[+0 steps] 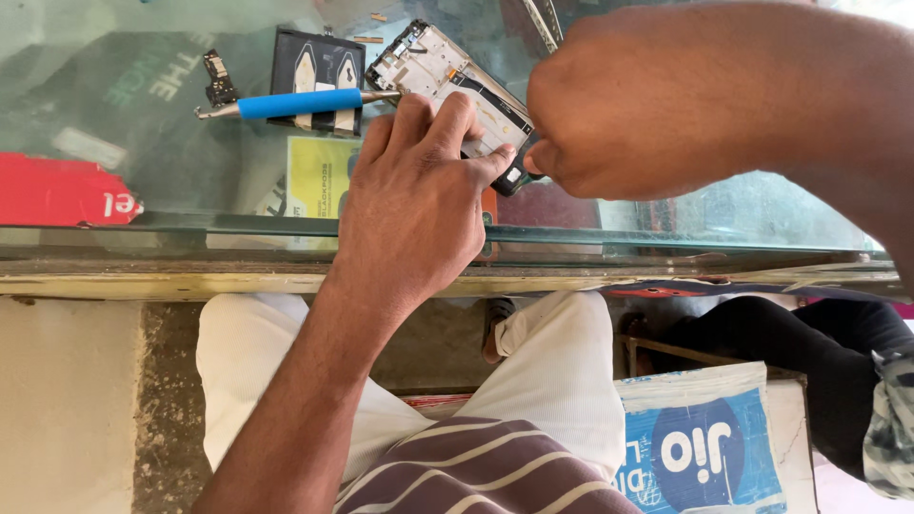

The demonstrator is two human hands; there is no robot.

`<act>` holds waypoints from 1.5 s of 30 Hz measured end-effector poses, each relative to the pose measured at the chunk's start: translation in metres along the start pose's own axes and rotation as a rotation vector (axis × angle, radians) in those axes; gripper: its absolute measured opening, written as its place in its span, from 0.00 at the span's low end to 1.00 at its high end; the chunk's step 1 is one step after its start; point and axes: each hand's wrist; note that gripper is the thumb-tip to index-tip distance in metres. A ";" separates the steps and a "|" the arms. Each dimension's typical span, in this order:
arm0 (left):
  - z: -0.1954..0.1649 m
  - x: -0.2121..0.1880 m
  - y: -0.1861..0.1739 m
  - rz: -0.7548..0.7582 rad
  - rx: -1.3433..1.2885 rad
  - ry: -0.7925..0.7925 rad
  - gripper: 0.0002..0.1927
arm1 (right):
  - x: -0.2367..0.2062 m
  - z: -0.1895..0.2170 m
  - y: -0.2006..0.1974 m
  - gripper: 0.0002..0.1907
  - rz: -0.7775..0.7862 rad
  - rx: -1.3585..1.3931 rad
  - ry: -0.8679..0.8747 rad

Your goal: The person repairs a disassembled smartphone on a glass workbench. They unscrew components with a screwdriver, pry and reposition small parts by hand, place a small circuit board into the phone chassis, spray PCB cleaner onto the assembly, and continue working on the phone with the screwdriver and a blue-handled tool.

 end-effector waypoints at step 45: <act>0.008 -0.006 0.007 -0.052 0.014 0.045 0.03 | 0.000 0.029 0.036 0.07 -0.155 -0.685 -0.376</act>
Point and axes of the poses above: each hand's wrist, its own x-axis towards the middle knuckle, its own y-axis out of the palm, z = x × y, and after that the axes turned 15 degrees about -y, right-handed
